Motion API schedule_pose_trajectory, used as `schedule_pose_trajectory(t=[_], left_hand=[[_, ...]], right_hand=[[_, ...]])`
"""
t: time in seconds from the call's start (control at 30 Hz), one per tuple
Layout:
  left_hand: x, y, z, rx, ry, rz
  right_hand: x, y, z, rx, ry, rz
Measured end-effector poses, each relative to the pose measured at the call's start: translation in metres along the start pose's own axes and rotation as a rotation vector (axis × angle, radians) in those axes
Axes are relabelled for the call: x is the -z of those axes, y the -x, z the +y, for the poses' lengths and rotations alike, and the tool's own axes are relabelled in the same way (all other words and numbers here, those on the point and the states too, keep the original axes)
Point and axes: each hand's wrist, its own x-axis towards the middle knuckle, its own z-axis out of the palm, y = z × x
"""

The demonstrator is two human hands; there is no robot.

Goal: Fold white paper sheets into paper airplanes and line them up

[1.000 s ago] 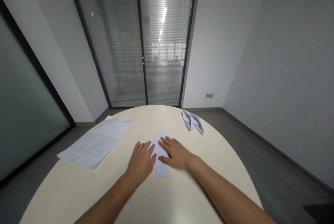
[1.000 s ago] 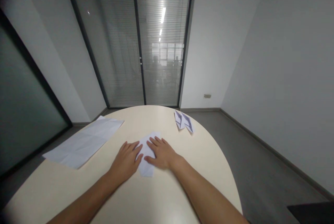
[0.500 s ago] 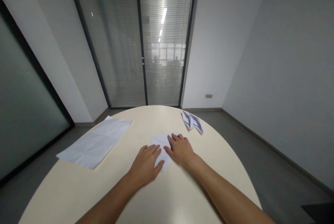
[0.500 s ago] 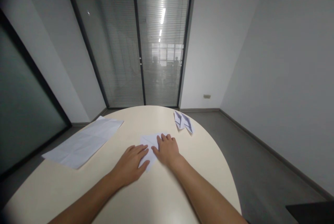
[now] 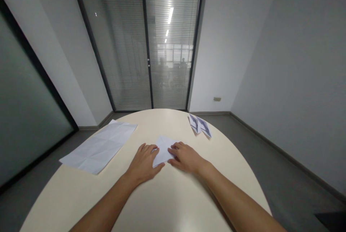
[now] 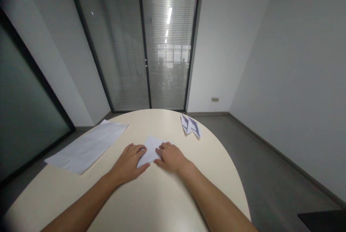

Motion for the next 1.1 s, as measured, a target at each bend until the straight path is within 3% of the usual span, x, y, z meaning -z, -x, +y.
schedule_pose_trajectory(t=[0.57, 1.1], left_hand=[[-0.003, 0.0, -0.005, 0.0, 0.116, 0.044], [-0.02, -0.004, -0.016, 0.115, 0.112, 0.097]], right_hand=[[0.001, 0.0, 0.017, -0.013, -0.169, 0.059], [-0.029, -0.009, 0.032, -0.142, -0.229, 0.185]])
